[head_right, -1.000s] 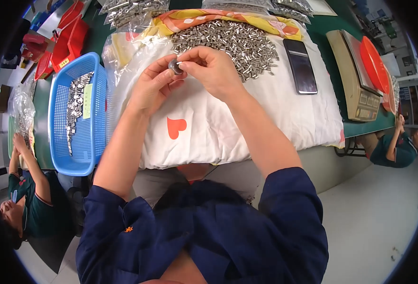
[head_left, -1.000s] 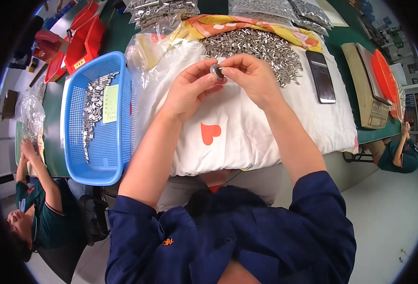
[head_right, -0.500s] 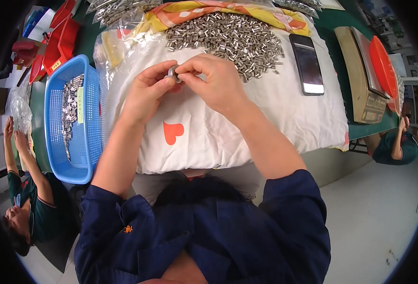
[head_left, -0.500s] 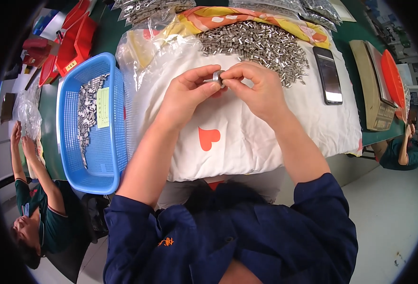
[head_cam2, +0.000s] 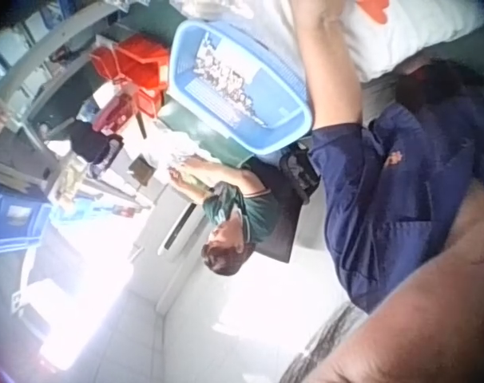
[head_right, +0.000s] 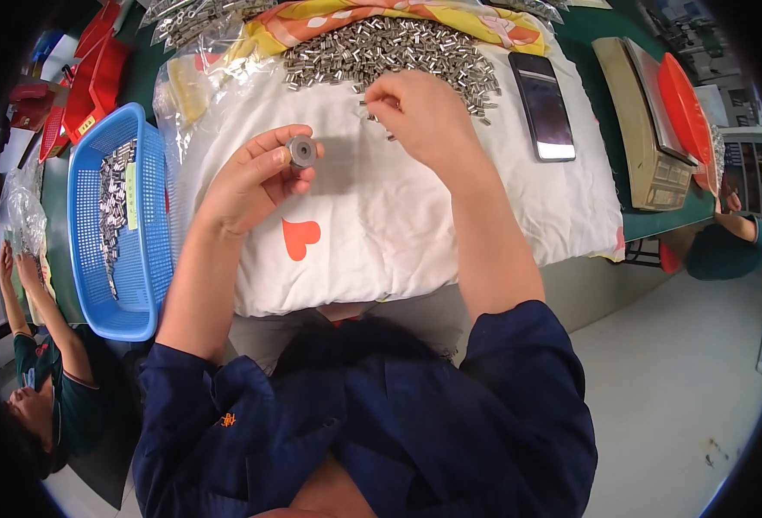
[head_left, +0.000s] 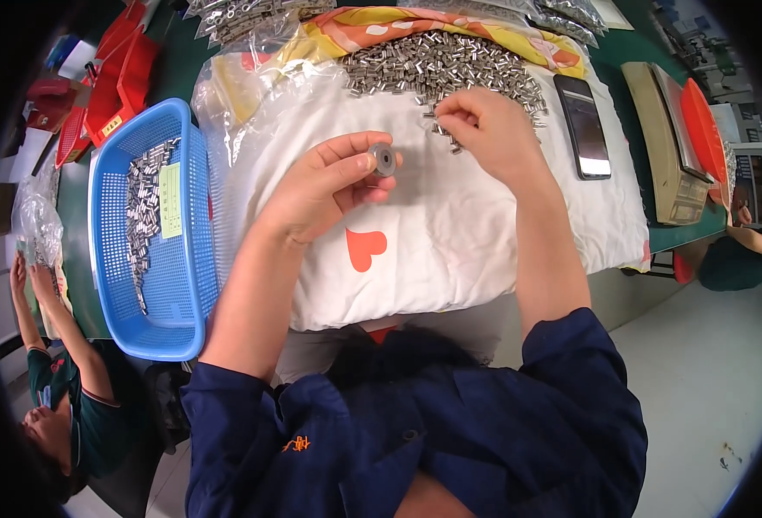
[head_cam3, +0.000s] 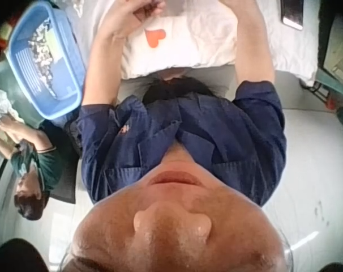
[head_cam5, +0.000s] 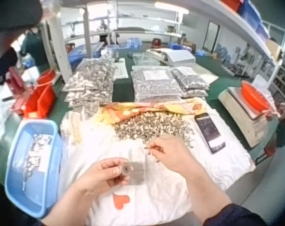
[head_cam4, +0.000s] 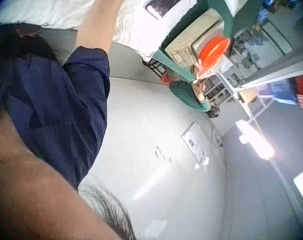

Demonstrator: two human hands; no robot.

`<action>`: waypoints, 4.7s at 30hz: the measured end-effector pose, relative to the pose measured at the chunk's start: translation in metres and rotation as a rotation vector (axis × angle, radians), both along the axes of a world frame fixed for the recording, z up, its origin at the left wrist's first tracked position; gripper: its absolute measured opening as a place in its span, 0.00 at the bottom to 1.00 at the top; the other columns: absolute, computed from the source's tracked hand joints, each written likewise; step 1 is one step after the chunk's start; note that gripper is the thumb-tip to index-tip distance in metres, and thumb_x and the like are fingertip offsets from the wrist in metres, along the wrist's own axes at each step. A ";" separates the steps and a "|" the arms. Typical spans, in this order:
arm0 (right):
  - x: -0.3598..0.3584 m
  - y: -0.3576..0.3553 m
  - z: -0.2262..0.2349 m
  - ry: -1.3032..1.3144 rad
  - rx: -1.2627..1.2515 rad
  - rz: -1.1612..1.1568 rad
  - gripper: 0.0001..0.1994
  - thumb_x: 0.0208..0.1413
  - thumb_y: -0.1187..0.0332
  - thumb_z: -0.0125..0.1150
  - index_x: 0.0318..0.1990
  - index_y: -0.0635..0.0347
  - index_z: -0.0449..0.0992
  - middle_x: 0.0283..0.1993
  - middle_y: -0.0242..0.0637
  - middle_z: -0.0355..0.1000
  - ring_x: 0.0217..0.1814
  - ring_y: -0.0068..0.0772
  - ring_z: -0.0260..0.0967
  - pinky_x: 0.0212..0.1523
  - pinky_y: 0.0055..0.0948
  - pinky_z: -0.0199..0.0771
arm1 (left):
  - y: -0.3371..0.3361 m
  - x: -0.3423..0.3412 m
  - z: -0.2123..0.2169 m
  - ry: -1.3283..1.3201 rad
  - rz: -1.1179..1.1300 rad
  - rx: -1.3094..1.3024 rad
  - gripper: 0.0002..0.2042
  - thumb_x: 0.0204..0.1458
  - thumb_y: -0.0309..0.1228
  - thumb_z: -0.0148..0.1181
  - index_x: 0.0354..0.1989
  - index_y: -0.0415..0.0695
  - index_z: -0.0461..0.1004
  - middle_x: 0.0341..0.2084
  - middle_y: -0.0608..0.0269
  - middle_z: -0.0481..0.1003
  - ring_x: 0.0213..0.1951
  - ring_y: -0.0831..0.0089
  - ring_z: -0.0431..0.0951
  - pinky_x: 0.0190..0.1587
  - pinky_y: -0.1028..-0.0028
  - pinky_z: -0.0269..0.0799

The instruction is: Assembling small metal pins and components into a cylindrical housing at a factory workbench.

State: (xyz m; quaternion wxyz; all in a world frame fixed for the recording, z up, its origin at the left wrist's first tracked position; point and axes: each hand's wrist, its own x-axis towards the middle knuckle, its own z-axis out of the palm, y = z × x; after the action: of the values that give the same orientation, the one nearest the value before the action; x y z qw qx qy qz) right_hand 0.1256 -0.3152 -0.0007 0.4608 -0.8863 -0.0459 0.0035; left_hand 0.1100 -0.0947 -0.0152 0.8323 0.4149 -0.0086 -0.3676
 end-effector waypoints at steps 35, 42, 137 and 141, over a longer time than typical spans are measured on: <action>-0.018 0.032 0.008 -0.028 0.229 0.259 0.05 0.40 0.72 0.58 0.27 0.61 0.73 0.24 0.31 0.70 0.25 0.20 0.67 0.28 0.19 0.66 | -0.004 0.002 -0.005 -0.192 0.079 0.115 0.15 0.47 0.24 0.54 0.45 0.37 0.66 0.34 0.64 0.71 0.35 0.77 0.71 0.40 0.78 0.68; -0.019 0.032 0.007 -0.147 0.183 0.245 0.04 0.40 0.73 0.58 0.27 0.62 0.73 0.24 0.32 0.70 0.26 0.21 0.66 0.29 0.19 0.66 | -0.004 0.002 -0.005 -0.181 0.074 0.124 0.15 0.47 0.24 0.54 0.45 0.37 0.66 0.34 0.63 0.71 0.34 0.76 0.72 0.40 0.78 0.69; -0.019 0.032 0.003 -0.072 0.233 0.247 0.04 0.42 0.74 0.58 0.27 0.62 0.73 0.26 0.31 0.70 0.28 0.20 0.66 0.31 0.19 0.66 | -0.007 -0.003 -0.004 -0.190 0.165 0.168 0.15 0.47 0.24 0.54 0.44 0.36 0.66 0.35 0.59 0.71 0.36 0.73 0.73 0.40 0.77 0.69; -0.015 0.029 0.000 0.087 0.257 0.241 0.05 0.42 0.73 0.58 0.30 0.60 0.73 0.25 0.28 0.69 0.27 0.16 0.64 0.31 0.17 0.65 | -0.008 -0.005 -0.003 -0.132 0.102 0.154 0.15 0.47 0.25 0.54 0.44 0.36 0.66 0.35 0.60 0.71 0.36 0.73 0.73 0.40 0.77 0.69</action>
State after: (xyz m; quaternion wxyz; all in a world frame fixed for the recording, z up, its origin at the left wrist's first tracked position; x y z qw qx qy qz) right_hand 0.1103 -0.2857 -0.0002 0.5680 -0.8073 -0.1317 0.0912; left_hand 0.1049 -0.1024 -0.0185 0.8131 0.5010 -0.0140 -0.2961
